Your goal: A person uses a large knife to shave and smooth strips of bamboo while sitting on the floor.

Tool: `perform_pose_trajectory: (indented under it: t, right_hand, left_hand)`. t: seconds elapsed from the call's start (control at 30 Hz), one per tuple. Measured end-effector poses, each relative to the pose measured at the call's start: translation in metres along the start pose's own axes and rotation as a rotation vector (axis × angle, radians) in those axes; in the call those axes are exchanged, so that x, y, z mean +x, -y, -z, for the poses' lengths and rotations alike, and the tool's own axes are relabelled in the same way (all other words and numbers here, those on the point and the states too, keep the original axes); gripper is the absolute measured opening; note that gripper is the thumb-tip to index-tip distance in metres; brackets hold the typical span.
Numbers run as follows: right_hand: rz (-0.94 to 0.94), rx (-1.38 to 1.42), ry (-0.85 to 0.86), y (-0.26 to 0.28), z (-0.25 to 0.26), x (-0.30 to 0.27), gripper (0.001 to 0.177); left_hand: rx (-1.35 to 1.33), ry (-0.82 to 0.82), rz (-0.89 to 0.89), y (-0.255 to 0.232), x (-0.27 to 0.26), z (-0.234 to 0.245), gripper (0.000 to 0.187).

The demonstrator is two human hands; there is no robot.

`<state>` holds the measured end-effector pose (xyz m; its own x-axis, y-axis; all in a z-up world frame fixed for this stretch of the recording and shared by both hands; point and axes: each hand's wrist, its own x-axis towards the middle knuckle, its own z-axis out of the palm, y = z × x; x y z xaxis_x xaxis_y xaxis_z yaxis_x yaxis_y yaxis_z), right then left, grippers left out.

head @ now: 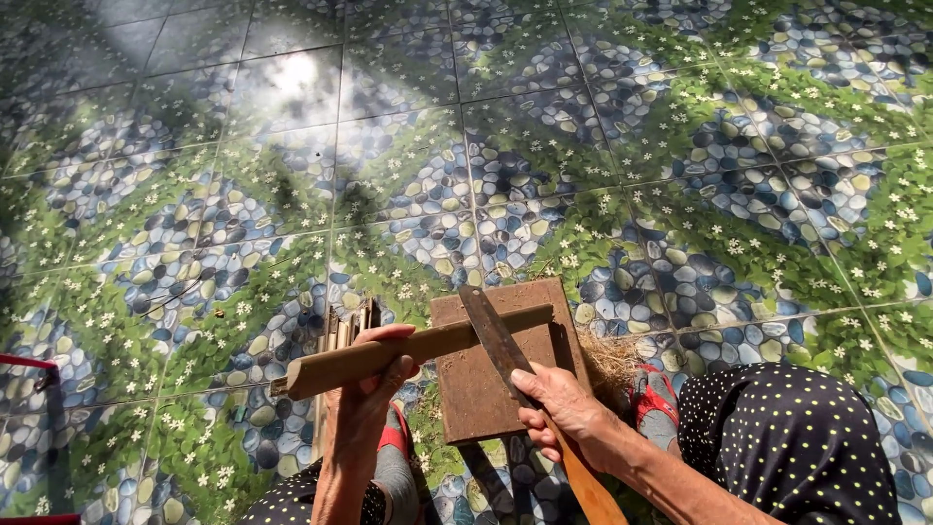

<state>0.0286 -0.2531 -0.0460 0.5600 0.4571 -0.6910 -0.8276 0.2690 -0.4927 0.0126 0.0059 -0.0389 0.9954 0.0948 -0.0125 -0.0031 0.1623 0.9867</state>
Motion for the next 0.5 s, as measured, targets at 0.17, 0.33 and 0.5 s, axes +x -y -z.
perform_pose_trajectory:
  t: [0.17,0.33,0.5]
  right_hand:
    - [0.087,-0.090,-0.075,-0.002,0.020,0.023,0.025]
    - [0.067,-0.084,0.013,0.005,0.004,0.006,0.028]
    - [0.063,-0.073,-0.055,-0.003,0.009,0.011,0.028]
  left_hand:
    - [0.071,0.017,-0.069,-0.003,0.001,-0.005,0.024]
    - [0.044,0.003,-0.076,0.003,0.004,-0.002,0.024]
    - [0.035,0.006,-0.065,0.004,0.003,-0.003,0.023]
